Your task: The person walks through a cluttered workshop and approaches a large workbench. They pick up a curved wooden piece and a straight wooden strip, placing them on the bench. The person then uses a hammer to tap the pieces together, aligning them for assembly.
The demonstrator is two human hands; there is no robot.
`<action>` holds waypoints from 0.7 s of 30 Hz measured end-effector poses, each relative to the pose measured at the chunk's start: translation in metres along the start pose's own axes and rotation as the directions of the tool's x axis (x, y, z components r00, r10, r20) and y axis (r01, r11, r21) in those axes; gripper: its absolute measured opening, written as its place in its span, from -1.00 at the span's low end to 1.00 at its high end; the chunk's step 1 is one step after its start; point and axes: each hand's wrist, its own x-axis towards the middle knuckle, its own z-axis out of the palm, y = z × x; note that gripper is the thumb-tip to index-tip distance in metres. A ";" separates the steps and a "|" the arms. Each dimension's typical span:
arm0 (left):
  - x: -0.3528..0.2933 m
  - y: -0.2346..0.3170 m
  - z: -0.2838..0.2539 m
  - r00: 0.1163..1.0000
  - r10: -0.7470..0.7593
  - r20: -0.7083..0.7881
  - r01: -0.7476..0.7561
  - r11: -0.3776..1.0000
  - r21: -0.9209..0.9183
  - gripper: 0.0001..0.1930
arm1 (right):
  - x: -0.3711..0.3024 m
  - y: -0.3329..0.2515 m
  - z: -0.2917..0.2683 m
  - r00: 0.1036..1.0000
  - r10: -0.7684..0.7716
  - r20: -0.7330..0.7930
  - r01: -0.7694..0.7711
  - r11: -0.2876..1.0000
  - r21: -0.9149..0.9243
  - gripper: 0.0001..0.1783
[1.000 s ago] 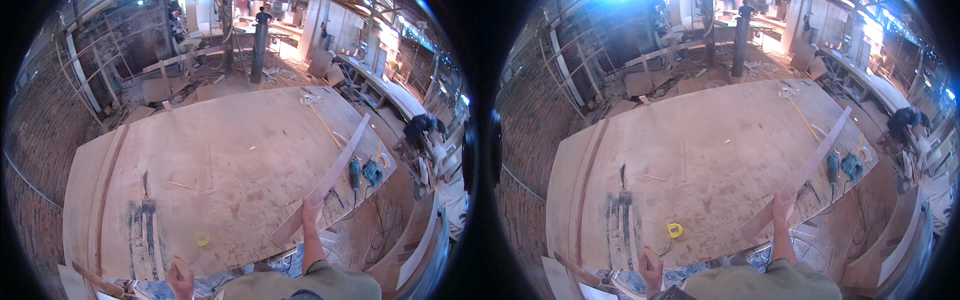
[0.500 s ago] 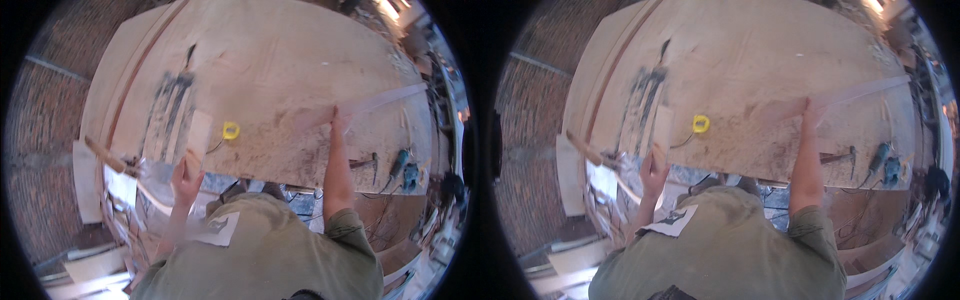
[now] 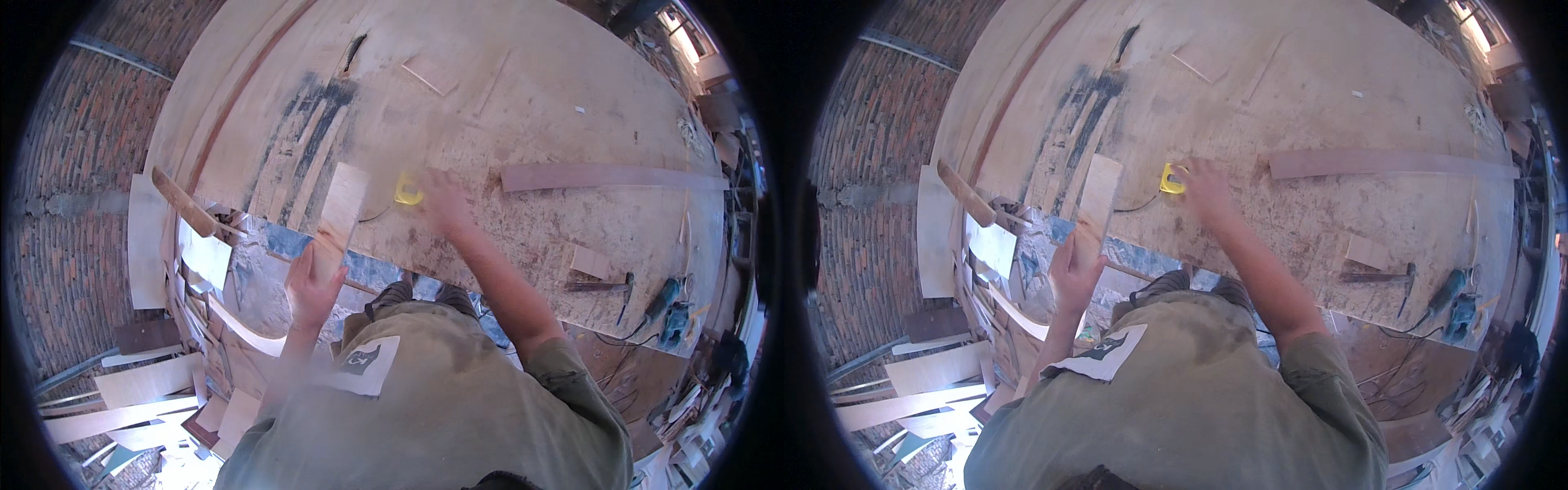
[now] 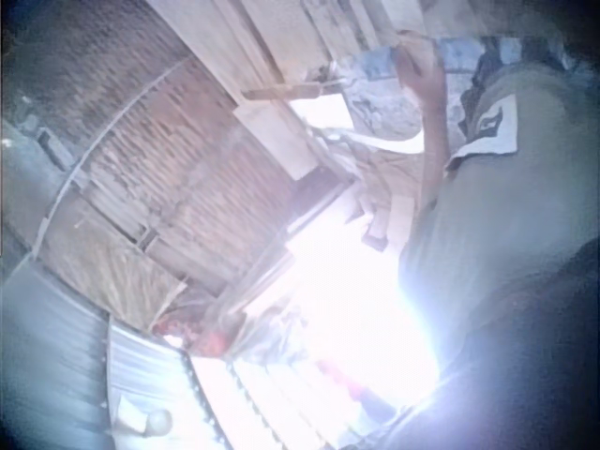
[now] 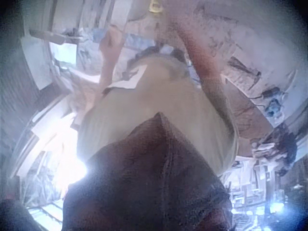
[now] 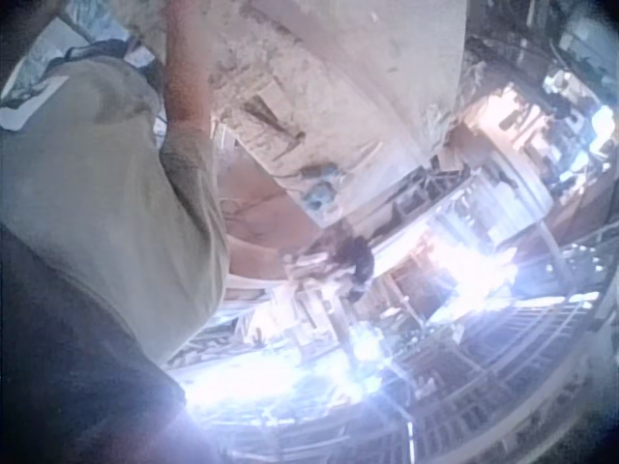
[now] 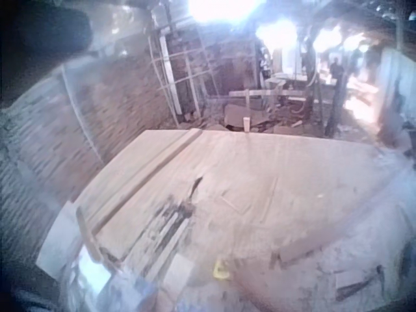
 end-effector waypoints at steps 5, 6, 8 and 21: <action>0.017 0.022 -0.016 0.996 0.062 0.068 -0.064 0.997 0.036 -0.25 | 0.031 -0.030 0.014 0.958 0.123 0.259 -0.100 0.990 -0.098 -0.32; 0.022 0.026 -0.018 0.994 0.073 0.081 -0.075 0.997 0.028 -0.25 | 0.033 -0.030 0.014 0.930 0.156 0.332 -0.130 0.987 -0.100 -0.32; 0.031 0.035 -0.018 0.988 0.099 0.119 -0.100 0.995 0.000 -0.24 | 0.029 -0.028 0.013 0.913 0.227 0.339 -0.185 0.971 -0.151 -0.32; 0.090 0.067 0.053 0.809 0.267 0.524 -0.284 0.958 -0.050 -0.26 | -0.218 -0.011 -0.104 0.578 0.816 -0.016 -0.709 0.511 0.487 -0.37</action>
